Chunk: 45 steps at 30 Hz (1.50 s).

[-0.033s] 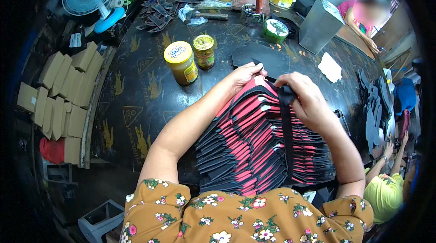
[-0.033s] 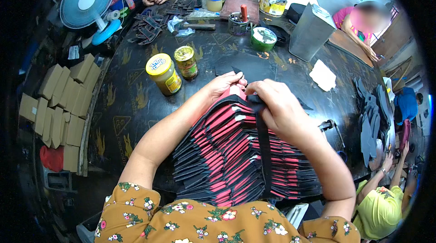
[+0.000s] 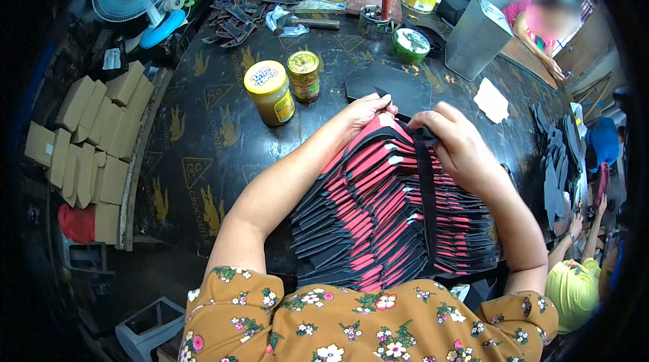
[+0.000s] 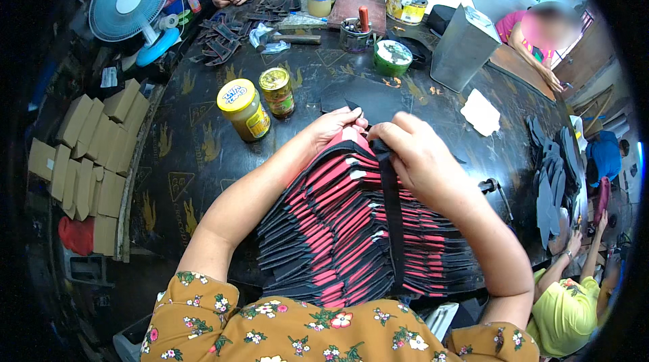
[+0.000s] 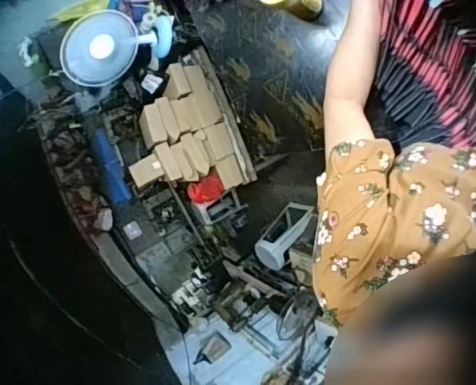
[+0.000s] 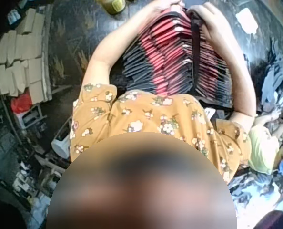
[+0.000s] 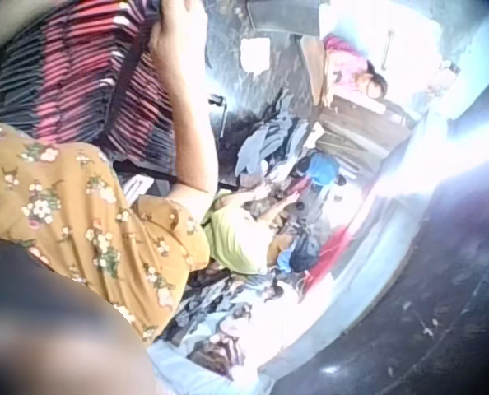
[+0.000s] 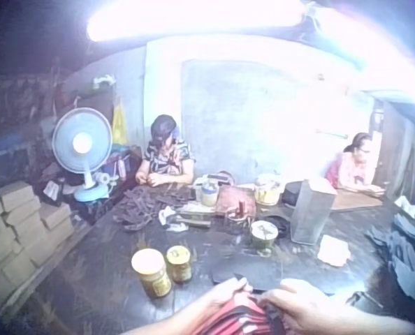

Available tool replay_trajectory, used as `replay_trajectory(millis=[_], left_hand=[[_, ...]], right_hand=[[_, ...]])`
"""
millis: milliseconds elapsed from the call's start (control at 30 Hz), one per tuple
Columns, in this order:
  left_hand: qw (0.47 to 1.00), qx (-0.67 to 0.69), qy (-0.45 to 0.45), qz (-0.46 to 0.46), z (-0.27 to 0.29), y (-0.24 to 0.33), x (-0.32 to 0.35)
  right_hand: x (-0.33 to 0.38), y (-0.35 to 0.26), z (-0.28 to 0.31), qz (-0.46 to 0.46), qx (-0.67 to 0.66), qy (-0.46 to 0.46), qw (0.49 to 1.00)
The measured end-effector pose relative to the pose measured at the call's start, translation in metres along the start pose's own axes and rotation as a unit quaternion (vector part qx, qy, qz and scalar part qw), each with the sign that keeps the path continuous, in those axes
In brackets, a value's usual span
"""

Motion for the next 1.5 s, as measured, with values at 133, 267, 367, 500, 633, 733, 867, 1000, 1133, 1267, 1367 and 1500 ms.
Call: replay_trajectory(millis=[133, 267, 367, 500, 633, 733, 867, 1000, 1133, 1267, 1367, 1500], left_hand=[[1.000, 0.021, -0.022, 0.008, -0.003, -0.002, 0.004], [1.000, 0.009, -0.008, 0.004, -0.003, 0.001, 0.001], [1.000, 0.019, -0.014, 0.003, -0.001, 0.002, -0.001], [0.998, 0.055, -0.021, 0.000, 0.003, 0.002, -0.003], [0.995, 0.095, -0.006, 0.018, 0.007, 0.001, -0.005], [0.989, 0.143, -0.008, -0.033, 0.005, 0.009, -0.005], [0.981, 0.188, 0.020, -0.052, 0.004, 0.012, -0.001], [0.983, 0.179, 0.002, -0.050, -0.007, 0.014, 0.005], [0.983, 0.168, 0.034, -0.072, -0.009, 0.015, 0.010], [0.985, 0.153, 0.030, -0.079, -0.012, 0.014, 0.014], [0.986, 0.141, 0.027, -0.083, -0.011, 0.013, 0.014], [0.989, 0.126, 0.014, -0.081, -0.007, 0.013, 0.011]], right_hand=[[-0.009, 0.017, 0.014, -0.078, 0.206, -0.110, 0.969], [0.001, 0.025, 0.016, -0.152, 0.025, -0.333, 0.930], [-0.022, 0.007, 0.018, -0.031, -0.248, -0.142, 0.958], [-0.041, 0.030, -0.046, -0.138, -0.658, 0.013, 0.740], [-0.048, 0.034, -0.065, -0.220, -0.674, 0.108, 0.697], [-0.039, 0.007, -0.061, -0.212, -0.492, 0.080, 0.840], [-0.017, -0.004, -0.057, -0.215, -0.510, 0.160, 0.818], [0.000, -0.009, -0.055, -0.200, -0.506, 0.183, 0.819], [0.018, -0.022, -0.050, -0.206, -0.467, 0.185, 0.840], [0.032, -0.035, -0.046, -0.186, -0.458, 0.185, 0.849], [0.041, -0.038, -0.047, -0.193, -0.456, 0.199, 0.846], [0.049, -0.041, -0.047, -0.153, -0.499, 0.229, 0.822]])
Point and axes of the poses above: each hand's wrist, its own x-axis away from the middle knuckle, its own z-axis out of the back of the hand, y = z × x, the point moved 7 cm from there along -x, towards the middle knuckle, and after that the axes turned 5 degrees about x, right-handed, at the moved point
